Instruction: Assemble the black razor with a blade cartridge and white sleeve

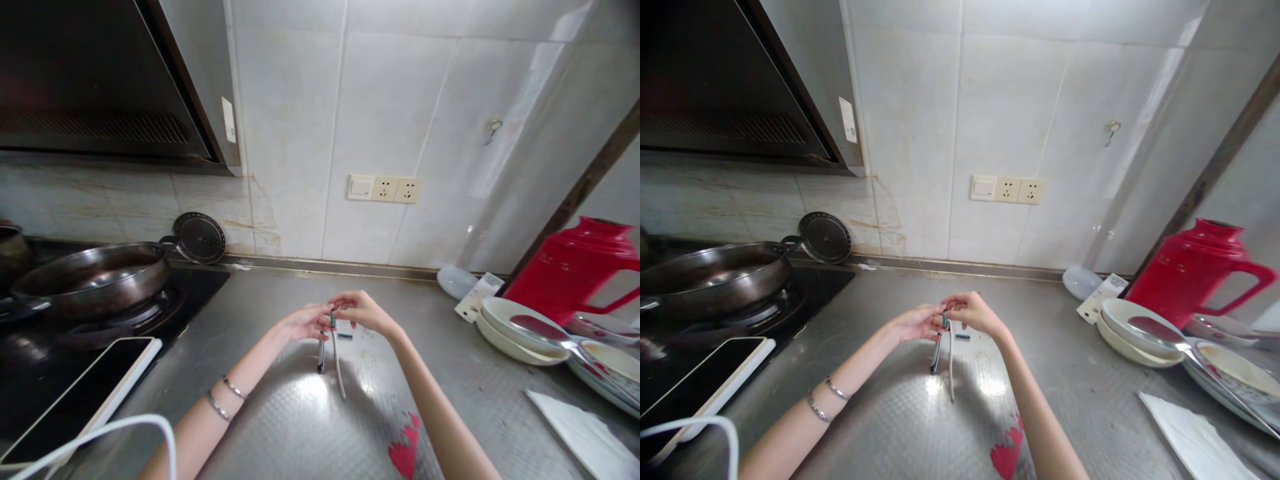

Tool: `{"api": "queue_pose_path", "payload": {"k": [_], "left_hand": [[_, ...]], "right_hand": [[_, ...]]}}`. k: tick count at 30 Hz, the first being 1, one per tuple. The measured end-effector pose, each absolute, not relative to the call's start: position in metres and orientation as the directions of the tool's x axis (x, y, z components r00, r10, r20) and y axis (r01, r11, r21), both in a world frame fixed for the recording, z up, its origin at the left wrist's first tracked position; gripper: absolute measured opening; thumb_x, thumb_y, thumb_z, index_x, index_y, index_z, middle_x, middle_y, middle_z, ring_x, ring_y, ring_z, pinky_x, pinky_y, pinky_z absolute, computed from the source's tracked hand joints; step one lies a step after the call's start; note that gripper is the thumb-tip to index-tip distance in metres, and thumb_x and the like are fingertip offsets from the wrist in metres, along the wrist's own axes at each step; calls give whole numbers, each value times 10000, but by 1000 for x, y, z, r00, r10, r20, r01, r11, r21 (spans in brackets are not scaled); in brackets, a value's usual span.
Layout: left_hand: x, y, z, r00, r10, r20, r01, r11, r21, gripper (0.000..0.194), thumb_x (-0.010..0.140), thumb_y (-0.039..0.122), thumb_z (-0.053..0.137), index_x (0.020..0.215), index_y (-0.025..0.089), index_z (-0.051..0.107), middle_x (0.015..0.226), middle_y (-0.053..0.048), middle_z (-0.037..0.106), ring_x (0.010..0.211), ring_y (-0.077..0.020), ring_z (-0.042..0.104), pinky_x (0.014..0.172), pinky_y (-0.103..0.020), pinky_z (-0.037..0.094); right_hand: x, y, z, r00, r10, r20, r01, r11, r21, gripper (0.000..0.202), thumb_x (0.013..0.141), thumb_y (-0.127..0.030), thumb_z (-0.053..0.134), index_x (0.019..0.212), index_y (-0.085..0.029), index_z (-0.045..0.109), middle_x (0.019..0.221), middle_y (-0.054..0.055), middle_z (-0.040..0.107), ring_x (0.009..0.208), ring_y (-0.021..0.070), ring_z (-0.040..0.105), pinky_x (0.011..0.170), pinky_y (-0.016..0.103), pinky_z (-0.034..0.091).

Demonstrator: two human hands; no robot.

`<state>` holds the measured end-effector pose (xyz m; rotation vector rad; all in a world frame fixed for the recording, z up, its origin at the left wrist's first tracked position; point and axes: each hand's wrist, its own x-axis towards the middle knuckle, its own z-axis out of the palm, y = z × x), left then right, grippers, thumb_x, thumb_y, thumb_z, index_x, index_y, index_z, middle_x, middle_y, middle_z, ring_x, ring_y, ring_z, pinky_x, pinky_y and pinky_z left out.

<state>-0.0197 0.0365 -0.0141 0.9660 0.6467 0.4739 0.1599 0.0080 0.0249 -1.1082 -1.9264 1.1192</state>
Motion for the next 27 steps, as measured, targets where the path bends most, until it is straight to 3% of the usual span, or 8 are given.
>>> {"api": "queue_pose_path", "payload": {"k": [5, 11, 19, 27], "left_hand": [[-22, 38, -13, 697, 659, -282, -97, 477, 873, 343, 686, 392, 680, 880, 112, 636, 674, -57, 640, 618, -132, 587, 616, -301, 468], [-28, 48, -16, 647, 736, -197, -92, 332, 939, 263, 543, 234, 785, 703, 67, 660, 599, -19, 605, 544, -71, 524, 646, -261, 446], [-29, 59, -24, 481, 856, -190, -88, 262, 961, 273, 491, 269, 796, 662, 93, 678, 598, -32, 635, 564, -96, 552, 613, -245, 428], [-27, 58, -27, 506, 850, -144, -32, 186, 982, 285, 544, 320, 762, 698, 91, 693, 639, -53, 653, 540, -77, 514, 541, -214, 381]], "right_hand": [[160, 11, 21, -421, 897, 138, 311, 285, -906, 354, 697, -317, 588, 991, -119, 595, 757, 42, 632, 609, 122, 581, 366, 161, 423], [165, 13, 16, -326, 924, 197, 399, 324, -858, 269, 688, -345, 602, 833, -118, 607, 694, 26, 615, 571, 110, 558, 342, 153, 422], [164, 11, 13, -318, 924, 211, 536, 359, -764, 284, 722, -366, 573, 838, -119, 651, 723, 37, 648, 479, 75, 512, 329, 145, 411], [176, 17, 5, -338, 924, 180, 556, 350, -754, 217, 713, -283, 555, 805, -111, 651, 685, 26, 624, 483, 81, 518, 326, 150, 433]]}}
